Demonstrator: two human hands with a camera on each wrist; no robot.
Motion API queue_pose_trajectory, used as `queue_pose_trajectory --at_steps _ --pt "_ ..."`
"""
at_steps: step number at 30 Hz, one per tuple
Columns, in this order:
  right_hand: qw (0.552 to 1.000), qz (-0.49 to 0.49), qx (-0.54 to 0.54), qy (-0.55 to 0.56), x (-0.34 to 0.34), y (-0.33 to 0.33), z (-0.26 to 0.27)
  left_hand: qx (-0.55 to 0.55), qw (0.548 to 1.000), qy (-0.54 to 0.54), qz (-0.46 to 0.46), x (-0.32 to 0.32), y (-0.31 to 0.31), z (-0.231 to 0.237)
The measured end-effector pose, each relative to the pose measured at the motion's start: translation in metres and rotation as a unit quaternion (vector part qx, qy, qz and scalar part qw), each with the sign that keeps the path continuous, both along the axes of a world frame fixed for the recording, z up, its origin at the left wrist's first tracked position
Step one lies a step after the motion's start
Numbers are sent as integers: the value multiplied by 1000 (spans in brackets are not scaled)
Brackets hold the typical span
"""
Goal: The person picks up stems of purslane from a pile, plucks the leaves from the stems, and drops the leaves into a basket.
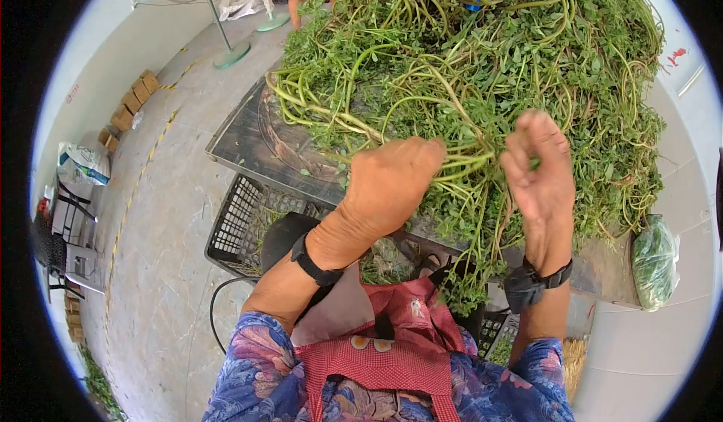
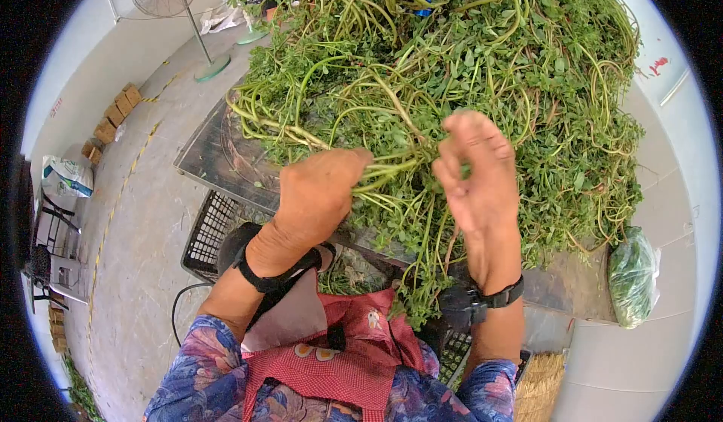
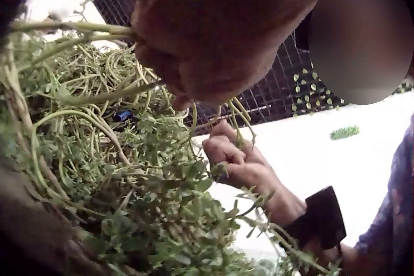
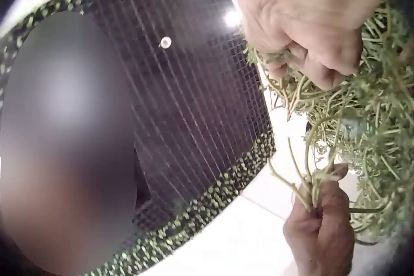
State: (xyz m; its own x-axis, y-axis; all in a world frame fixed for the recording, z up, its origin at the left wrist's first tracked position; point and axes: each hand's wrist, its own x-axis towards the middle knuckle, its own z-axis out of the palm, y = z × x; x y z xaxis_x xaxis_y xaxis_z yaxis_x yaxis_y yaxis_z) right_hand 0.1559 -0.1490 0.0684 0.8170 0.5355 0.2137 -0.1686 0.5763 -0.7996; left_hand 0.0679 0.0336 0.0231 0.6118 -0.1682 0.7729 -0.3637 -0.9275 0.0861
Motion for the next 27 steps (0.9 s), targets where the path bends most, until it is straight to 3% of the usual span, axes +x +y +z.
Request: queue_pose_trajectory --at_steps 1,2,3,5,6,8,9,10,12,18,21,23,26,27 --pt "995 6 80 55 3 -1 1 -67 997 20 -12 0 1 0" --pt "995 4 80 54 4 -3 1 -134 990 40 -25 0 2 1" --pt "988 32 114 102 4 -5 0 -134 990 38 -26 0 4 2" --pt "979 55 140 137 5 -7 -7 -333 924 139 -129 -2 9 7" --pt "979 56 141 137 2 -5 -5 -332 924 139 -128 -4 12 10" --pt "985 -64 48 154 -8 0 4 -480 818 238 -208 -6 16 14" --pt "979 -96 51 172 -10 1 6 -527 791 199 -237 -3 12 11" --pt "979 -94 52 172 -8 -1 6 -527 792 199 -235 -4 14 11" --pt "991 17 96 88 2 -8 8 -556 746 270 -250 -7 18 19" --pt "999 16 39 4 13 -11 13 -579 711 287 -279 -13 27 26" --pt "998 0 -48 -39 22 -3 17 -567 698 312 -308 -17 26 31" --pt "967 25 -203 -152 29 0 22 -576 692 303 -312 -19 21 30" --pt "938 58 -266 -216 19 10 30 -586 689 282 -319 -16 18 27" --pt "937 104 -272 -192 22 10 26 -586 691 276 -321 -15 18 27"
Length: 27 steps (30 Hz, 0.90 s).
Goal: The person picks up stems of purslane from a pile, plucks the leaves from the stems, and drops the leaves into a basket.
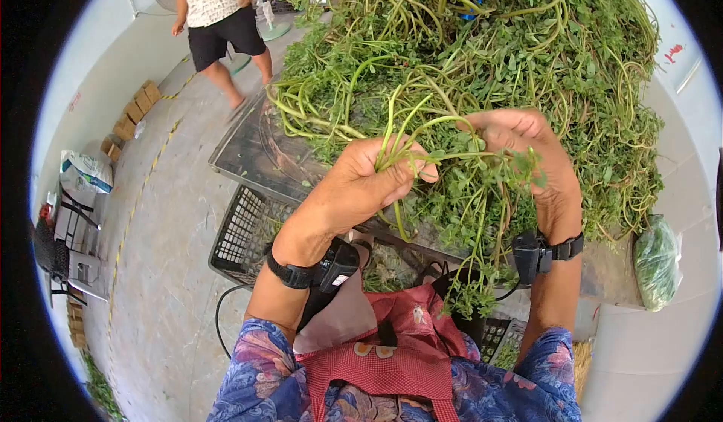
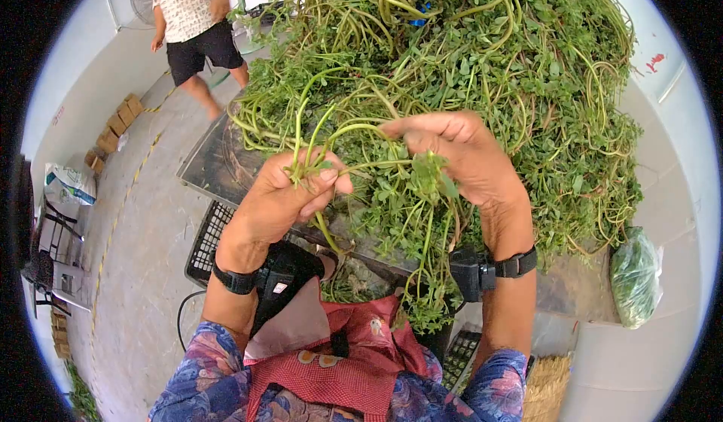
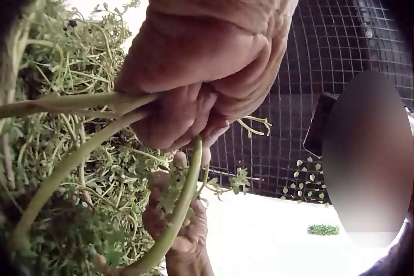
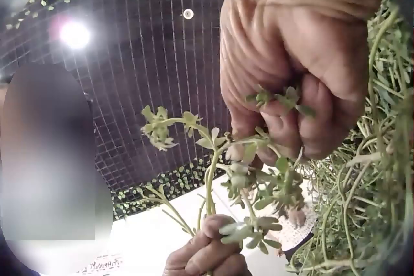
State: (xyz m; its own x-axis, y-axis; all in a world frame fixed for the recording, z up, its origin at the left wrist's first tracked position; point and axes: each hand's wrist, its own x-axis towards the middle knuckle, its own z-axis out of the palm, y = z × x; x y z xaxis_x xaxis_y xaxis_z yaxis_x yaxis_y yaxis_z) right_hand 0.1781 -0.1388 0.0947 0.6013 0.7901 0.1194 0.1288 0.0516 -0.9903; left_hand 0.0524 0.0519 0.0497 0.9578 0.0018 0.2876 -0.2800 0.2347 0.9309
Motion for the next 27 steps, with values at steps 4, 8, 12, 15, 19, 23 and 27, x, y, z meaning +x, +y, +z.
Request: queue_pose_trajectory --at_steps 4,8,12,15,19,23,27 --pt "999 34 11 15 -3 -1 -5 38 998 32 -30 0 9 2" --pt "1000 17 -15 0 -3 2 -5 55 998 6 16 2 8 2" --pt "999 39 20 -5 -3 4 -8 74 997 3 13 1 8 5" --pt "999 24 -13 28 -11 4 -1 57 998 5 20 1 9 2" --pt "995 -96 0 -8 -5 12 -12 59 997 -24 32 5 12 -6" --pt "944 -312 96 48 13 6 -3 65 996 -57 29 4 12 -7" --pt "863 -283 312 277 5 1 1 83 995 0 58 4 9 3"
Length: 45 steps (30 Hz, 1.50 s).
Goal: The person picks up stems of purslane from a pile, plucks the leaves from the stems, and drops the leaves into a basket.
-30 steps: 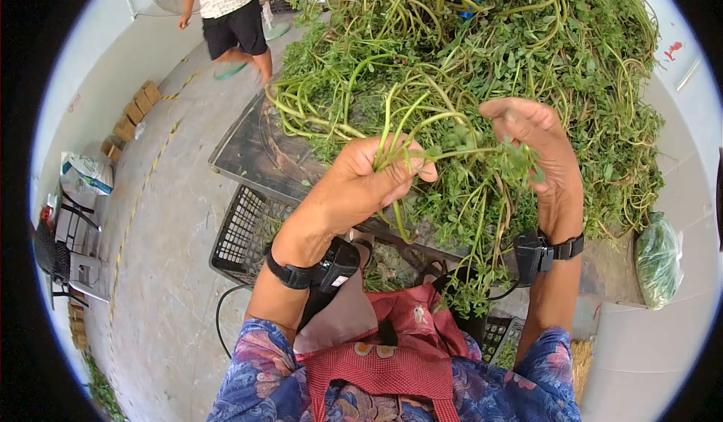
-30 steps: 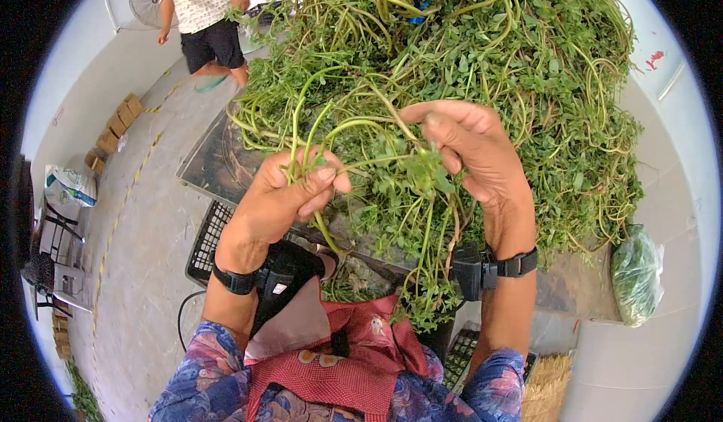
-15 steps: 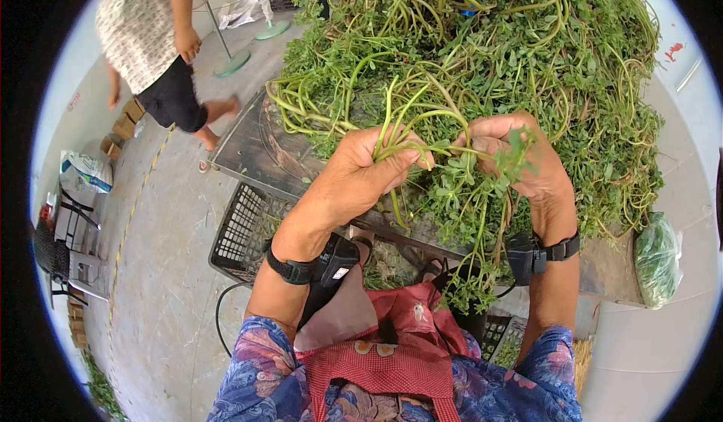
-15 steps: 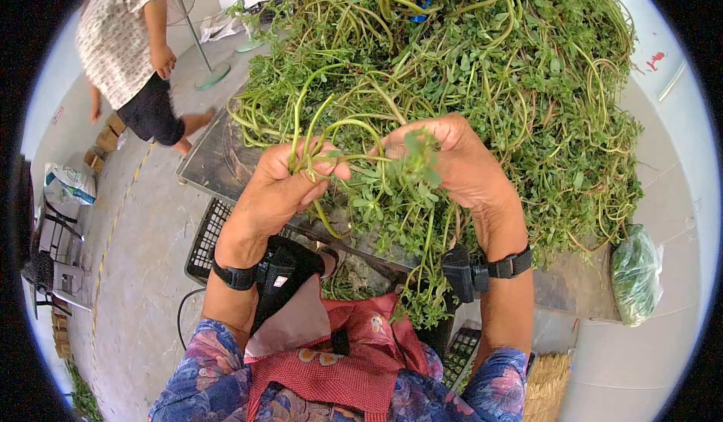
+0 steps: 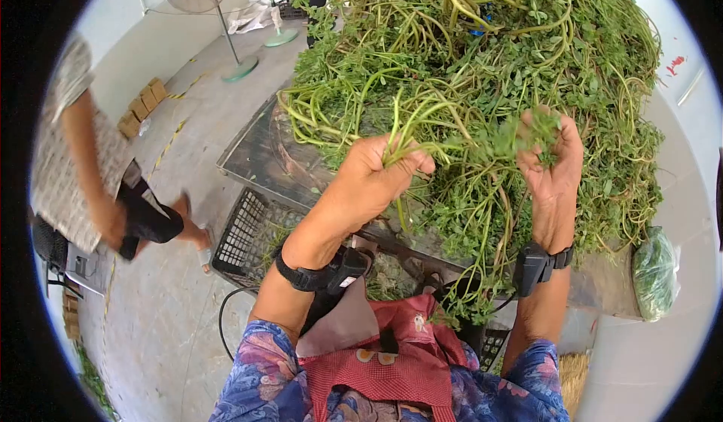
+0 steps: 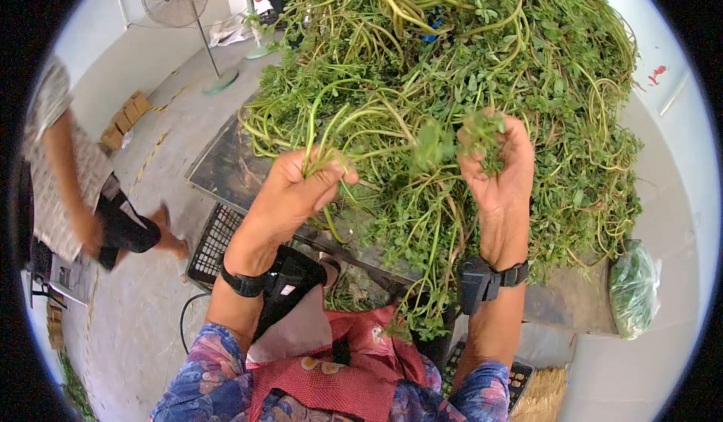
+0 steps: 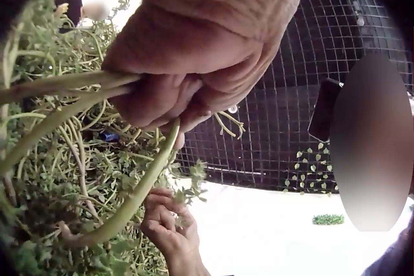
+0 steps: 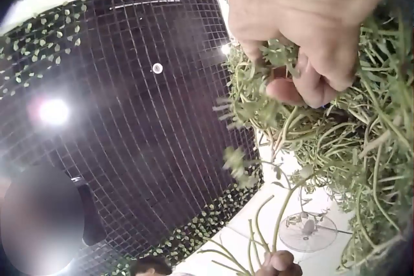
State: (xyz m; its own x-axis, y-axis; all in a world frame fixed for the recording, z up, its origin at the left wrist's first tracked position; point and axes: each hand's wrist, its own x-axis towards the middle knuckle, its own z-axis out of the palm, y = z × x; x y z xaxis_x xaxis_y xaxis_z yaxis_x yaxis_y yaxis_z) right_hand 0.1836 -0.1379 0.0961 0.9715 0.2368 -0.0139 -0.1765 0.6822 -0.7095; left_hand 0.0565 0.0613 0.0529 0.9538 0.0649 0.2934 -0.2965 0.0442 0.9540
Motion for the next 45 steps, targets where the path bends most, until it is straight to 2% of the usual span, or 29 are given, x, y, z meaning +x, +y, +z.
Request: queue_pose_trajectory --at_steps 1,4,6,9,11,12,13,14,15,16,18,19,20,22,24,26,27,28,29,30,31,32,34,36,39,40,42,43,45 --pt "993 90 55 -48 10 -8 -11 -9 1000 15 21 0 -1 2" --pt "991 108 74 -40 7 -11 -10 -25 999 25 25 3 1 2" --pt "994 75 76 -16 0 -13 -7 -25 999 27 29 4 1 2" --pt "984 126 85 -89 -5 -18 -6 -28 999 29 33 3 0 3" --pt "968 122 -44 -213 -12 -20 1 -31 999 28 32 3 0 4" --pt "968 121 -45 -213 -18 -21 4 -32 999 25 34 3 -1 3" --pt "952 99 -133 -256 -27 -21 7 -33 999 23 35 3 -1 3" --pt "926 75 -221 -296 -37 -20 10 -34 999 23 35 3 -2 4" --pt "847 -40 -372 -377 -54 -9 12 -29 999 27 37 3 -2 4" --pt "847 -40 -372 -377 -57 0 10 -24 998 32 40 2 -3 5" --pt "664 -105 -508 -538 -55 14 -1 -23 999 10 28 4 -7 -1" --pt "621 -135 -528 -563 -51 21 -5 -18 999 -16 23 4 -7 -2" --pt "623 -133 -512 -576 -45 26 -8 1 999 -42 19 3 -7 -2" --pt "557 -154 -544 -608 -33 24 -13 1 998 -53 24 2 -10 0" --pt "578 -136 -534 -602 -33 21 -11 -4 998 -58 34 3 -10 3" --pt "597 -119 -532 -588 -35 16 -6 -59 998 7 -32 1 -8 8" --pt "573 -139 -534 -605 -38 13 -1 -42 997 -60 -22 8 -4 5" --pt "549 -159 -536 -621 -40 10 3 -41 997 -60 -14 5 1 15" --pt "552 -154 -530 -625 -41 8 5 -50 999 4 3 0 6 29" --pt "522 -164 -538 -642 -42 5 7 -60 996 67 18 -3 11 39" --pt "490 -176 -547 -655 -42 4 8 -81 994 71 12 3 15 35" --pt "491 -176 -546 -656 -43 6 6 -80 994 71 14 7 13 33" --pt "445 -185 -545 -686 -47 8 2 -85 991 72 -69 18 3 29" --pt "431 -191 -545 -693 -48 10 3 -87 988 80 -103 24 -7 26" --pt "387 -173 -601 -677 -51 8 4 10 998 7 -64 23 -21 28" --pt "387 -174 -604 -675 -51 8 4 9 998 8 -68 24 -23 25" --pt "444 -151 -569 -675 -51 6 4 7 998 12 -65 28 -25 16" --pt "444 -154 -571 -674 -51 4 5 4 997 24 -80 29 -25 13" --pt "493 -110 -555 -661 -53 0 5 10 996 22 -86 29 -24 11"
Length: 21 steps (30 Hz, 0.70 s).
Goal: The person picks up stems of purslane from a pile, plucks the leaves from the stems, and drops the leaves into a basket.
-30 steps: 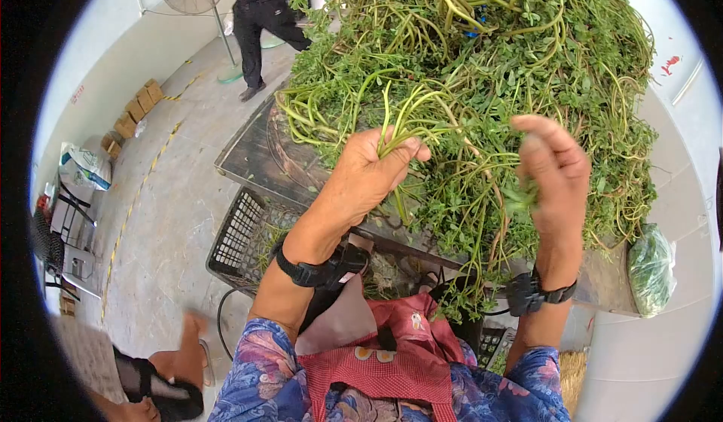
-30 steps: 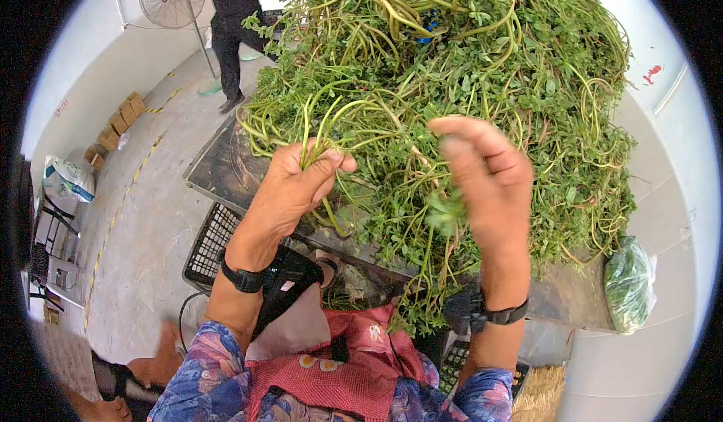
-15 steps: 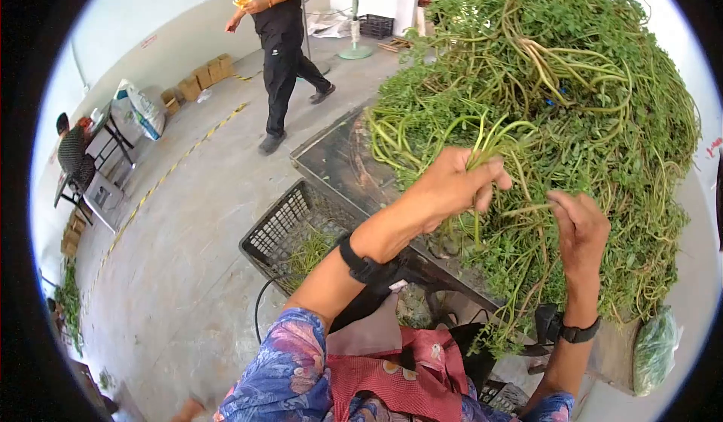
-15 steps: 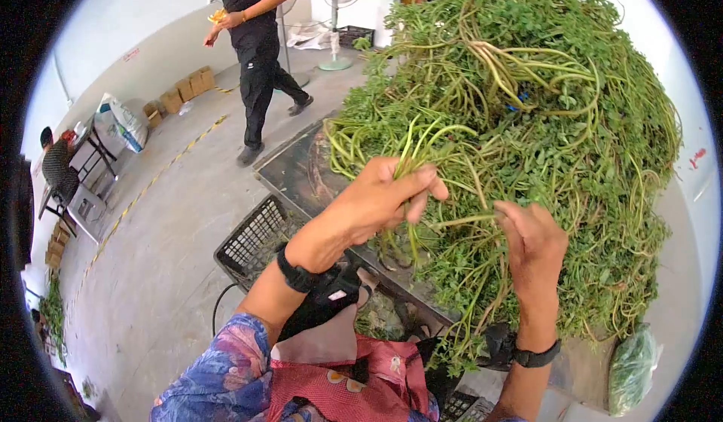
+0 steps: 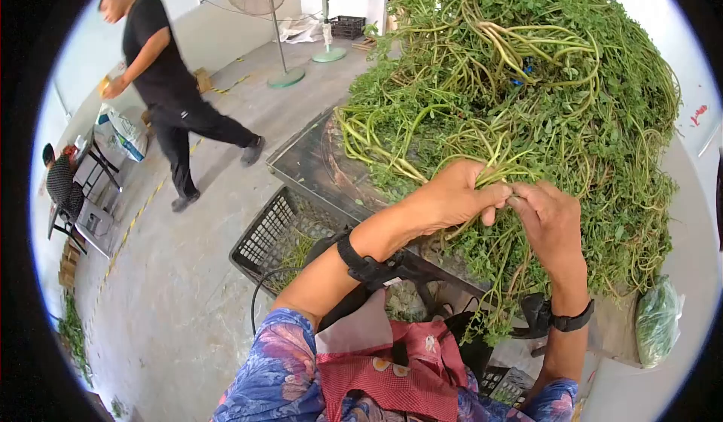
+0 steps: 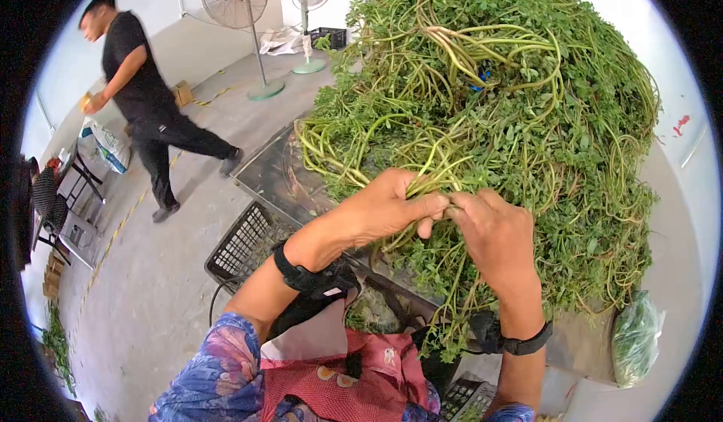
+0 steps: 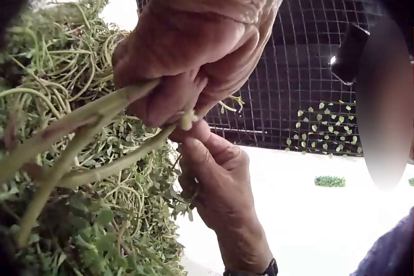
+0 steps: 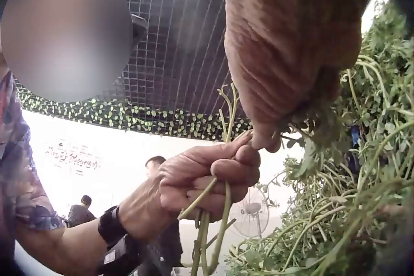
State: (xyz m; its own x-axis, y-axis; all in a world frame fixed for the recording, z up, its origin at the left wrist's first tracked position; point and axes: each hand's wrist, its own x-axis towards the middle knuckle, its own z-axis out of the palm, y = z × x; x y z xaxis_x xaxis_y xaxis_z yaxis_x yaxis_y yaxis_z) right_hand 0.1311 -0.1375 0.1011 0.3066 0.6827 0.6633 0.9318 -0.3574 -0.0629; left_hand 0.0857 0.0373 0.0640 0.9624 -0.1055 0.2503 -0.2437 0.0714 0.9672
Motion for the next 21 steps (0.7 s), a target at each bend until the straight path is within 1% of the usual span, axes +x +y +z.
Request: queue_pose_trajectory --at_steps 4,6,7,9,10,11,12,13,14,15,16,17,18,19,20,21 --pt "1000 -16 -11 -4 -1 -5 -5 8 1000 15 1 -3 1 3" --pt "998 -28 -46 -36 -2 -5 -5 2 1000 21 -9 -1 1 1" --pt "998 -37 -50 -27 -2 -5 -7 18 999 -39 1 3 1 -3" --pt "995 -38 -46 -75 2 -4 -12 41 987 -153 20 9 -1 -15" --pt "996 -47 -54 -61 3 -2 -13 31 994 -103 15 2 -2 -4" --pt "997 21 25 74 5 0 -12 23 998 -54 11 -7 -2 11" --pt "969 88 108 203 6 0 -10 10 1000 -23 12 -11 -3 21" --pt "917 73 217 326 8 -5 -2 7 1000 -18 7 -15 2 26" --pt "839 57 319 437 8 -12 8 -9 1000 -12 28 -18 9 29" --pt "731 15 460 503 6 -16 17 -24 998 -6 50 -23 17 31" --pt "659 166 477 557 23 -37 10 -26 998 -4 49 -27 24 33" --pt "565 313 480 593 39 -58 0 -72 996 7 52 -31 32 35" --pt "565 310 481 594 40 -62 -6 -119 991 19 54 -34 38 34" --pt "510 372 473 614 40 -68 -11 -120 991 21 51 -36 43 31" --pt "453 433 461 628 41 -73 -16 -145 988 17 50 -35 48 27" --pt "455 431 463 627 37 -73 -19 -170 984 15 49 -35 51 23"
